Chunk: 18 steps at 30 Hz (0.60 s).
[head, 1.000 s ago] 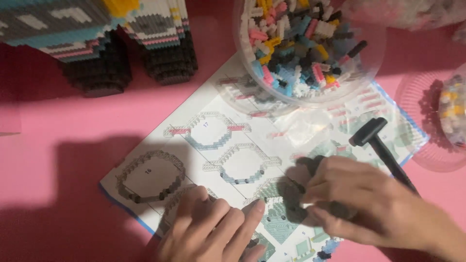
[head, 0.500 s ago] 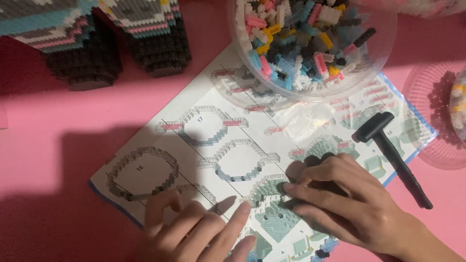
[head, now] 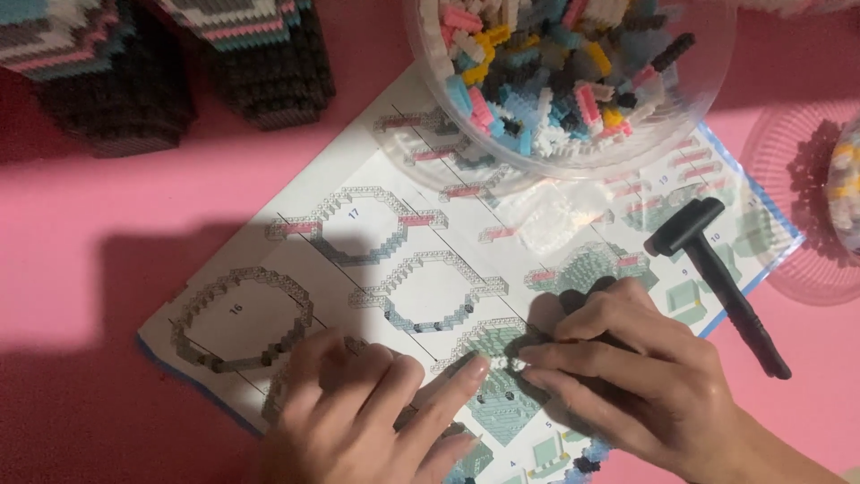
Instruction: Assembling a pixel art figure using small interlocking blocks and a plastic hammer following a manual.
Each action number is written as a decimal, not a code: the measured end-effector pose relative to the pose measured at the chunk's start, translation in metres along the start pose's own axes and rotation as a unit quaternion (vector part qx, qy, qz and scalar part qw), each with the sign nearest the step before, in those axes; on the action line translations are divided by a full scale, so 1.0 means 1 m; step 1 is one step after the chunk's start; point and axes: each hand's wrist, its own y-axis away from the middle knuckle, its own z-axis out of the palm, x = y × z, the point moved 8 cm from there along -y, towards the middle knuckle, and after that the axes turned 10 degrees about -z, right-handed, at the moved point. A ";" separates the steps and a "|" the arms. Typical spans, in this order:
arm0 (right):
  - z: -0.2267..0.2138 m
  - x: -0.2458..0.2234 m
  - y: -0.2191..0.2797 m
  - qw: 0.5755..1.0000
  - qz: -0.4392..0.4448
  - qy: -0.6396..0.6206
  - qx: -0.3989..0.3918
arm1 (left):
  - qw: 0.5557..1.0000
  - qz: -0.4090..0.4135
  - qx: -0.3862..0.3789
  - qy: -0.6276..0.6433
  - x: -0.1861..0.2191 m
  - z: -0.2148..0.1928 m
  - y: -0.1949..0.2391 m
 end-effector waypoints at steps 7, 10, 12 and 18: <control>0.002 -0.001 -0.003 1.000 0.005 -0.002 0.017 | 1.000 0.011 -0.010 -0.004 0.000 0.003 0.001; 0.002 0.002 0.002 1.000 0.018 -0.009 0.014 | 1.000 0.002 -0.008 -0.003 -0.001 0.002 0.001; 0.003 0.003 0.002 1.000 0.027 -0.010 0.005 | 1.000 -0.013 -0.022 0.009 -0.002 0.003 0.001; 0.005 -0.004 -0.007 1.000 -0.016 0.020 0.011 | 1.000 -0.005 -0.017 0.004 -0.003 0.002 0.000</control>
